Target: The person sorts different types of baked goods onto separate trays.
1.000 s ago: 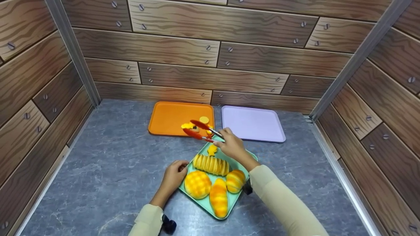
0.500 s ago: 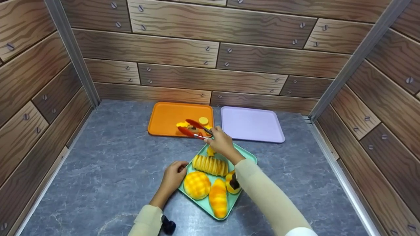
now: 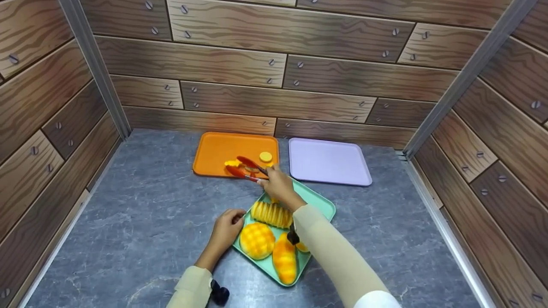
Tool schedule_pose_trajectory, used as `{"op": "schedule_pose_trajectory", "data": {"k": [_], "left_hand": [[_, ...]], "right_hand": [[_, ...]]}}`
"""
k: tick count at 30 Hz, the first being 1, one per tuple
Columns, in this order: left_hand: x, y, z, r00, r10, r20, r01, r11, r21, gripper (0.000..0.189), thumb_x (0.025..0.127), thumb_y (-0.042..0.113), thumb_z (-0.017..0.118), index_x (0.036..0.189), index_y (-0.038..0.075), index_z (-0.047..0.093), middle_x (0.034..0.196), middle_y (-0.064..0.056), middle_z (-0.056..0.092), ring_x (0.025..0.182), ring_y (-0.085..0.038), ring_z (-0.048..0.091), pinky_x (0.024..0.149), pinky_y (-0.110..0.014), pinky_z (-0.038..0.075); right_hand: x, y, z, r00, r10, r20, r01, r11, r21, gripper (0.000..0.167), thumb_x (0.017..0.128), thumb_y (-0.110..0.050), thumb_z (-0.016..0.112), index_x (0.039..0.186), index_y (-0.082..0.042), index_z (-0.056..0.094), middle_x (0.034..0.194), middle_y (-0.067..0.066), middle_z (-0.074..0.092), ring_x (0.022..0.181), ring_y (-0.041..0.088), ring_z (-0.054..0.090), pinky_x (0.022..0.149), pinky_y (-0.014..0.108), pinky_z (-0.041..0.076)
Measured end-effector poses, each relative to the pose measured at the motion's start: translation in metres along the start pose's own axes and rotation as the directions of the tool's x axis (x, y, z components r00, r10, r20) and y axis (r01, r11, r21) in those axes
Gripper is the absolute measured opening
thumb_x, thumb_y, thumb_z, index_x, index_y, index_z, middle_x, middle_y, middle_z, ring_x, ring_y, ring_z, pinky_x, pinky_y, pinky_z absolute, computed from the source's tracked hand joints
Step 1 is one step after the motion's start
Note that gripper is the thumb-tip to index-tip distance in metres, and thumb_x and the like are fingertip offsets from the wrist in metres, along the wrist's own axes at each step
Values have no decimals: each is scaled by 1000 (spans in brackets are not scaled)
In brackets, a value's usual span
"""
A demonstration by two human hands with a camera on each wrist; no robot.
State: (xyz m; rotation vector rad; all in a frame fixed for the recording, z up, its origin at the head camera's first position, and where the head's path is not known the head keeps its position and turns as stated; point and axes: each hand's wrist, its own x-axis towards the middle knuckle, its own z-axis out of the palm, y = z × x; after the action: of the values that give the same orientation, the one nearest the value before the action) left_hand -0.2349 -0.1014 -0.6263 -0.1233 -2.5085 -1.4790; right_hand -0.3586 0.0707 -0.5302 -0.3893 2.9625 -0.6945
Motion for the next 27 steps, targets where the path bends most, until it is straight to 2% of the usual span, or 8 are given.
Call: {"op": "schedule_pose_trajectory", "data": {"k": [6, 9, 13, 16, 22, 27], "left_hand": [[0, 1, 0, 1000, -13, 12, 13, 1000, -8, 16, 98, 13, 65, 111, 12, 75, 98, 0, 68, 84, -12, 59, 76, -30, 51], [0, 1, 0, 1000, -14, 9, 14, 1000, -3, 17, 98, 14, 65, 112, 12, 74, 99, 0, 68, 84, -12, 59, 77, -31, 51], [0, 2, 0, 999, -29, 16, 29, 1000, -8, 17, 98, 16, 65, 111, 12, 74, 98, 0, 68, 84, -12, 58, 77, -30, 50], [0, 2, 0, 999, -39, 21, 40, 999, -11, 17, 98, 16, 65, 111, 12, 74, 97, 1, 67, 84, -12, 58, 77, -30, 50], [1, 2, 0, 999, -46, 17, 46, 999, -5, 17, 98, 15, 65, 112, 11, 74, 96, 0, 67, 83, -12, 58, 77, -31, 49], [2, 2, -1, 998, -52, 24, 52, 999, -15, 17, 98, 14, 64, 112, 11, 74, 96, 0, 67, 83, -12, 58, 77, -31, 49]], "right_hand": [[-3, 0, -1, 999, 43, 24, -44, 997, 56, 70, 98, -45, 62, 155, -10, 39, 166, 13, 23, 144, 32, 41, 115, 48, 37], [-5, 2, -5, 999, 36, 3, -36, 997, 63, 66, 97, -43, 64, 153, -13, 44, 162, 10, 33, 139, 30, 48, 113, 47, 40], [-10, 6, -12, 999, -7, -35, 8, 1000, 24, 57, 97, -42, 65, 142, -10, 54, 145, 11, 48, 122, 29, 59, 102, 47, 48], [-18, 12, -20, 998, -29, -49, 29, 1000, 10, 58, 97, -43, 65, 140, -7, 55, 141, 11, 50, 120, 29, 60, 98, 47, 49], [-38, 28, -36, 997, -46, -57, 48, 998, 45, 63, 97, -43, 65, 147, -8, 51, 142, 9, 50, 125, 31, 57, 101, 50, 47], [-59, 47, -46, 993, -87, -79, 92, 994, 65, 56, 97, -37, 67, 142, -7, 54, 137, 11, 51, 117, 32, 60, 95, 50, 49]]}}
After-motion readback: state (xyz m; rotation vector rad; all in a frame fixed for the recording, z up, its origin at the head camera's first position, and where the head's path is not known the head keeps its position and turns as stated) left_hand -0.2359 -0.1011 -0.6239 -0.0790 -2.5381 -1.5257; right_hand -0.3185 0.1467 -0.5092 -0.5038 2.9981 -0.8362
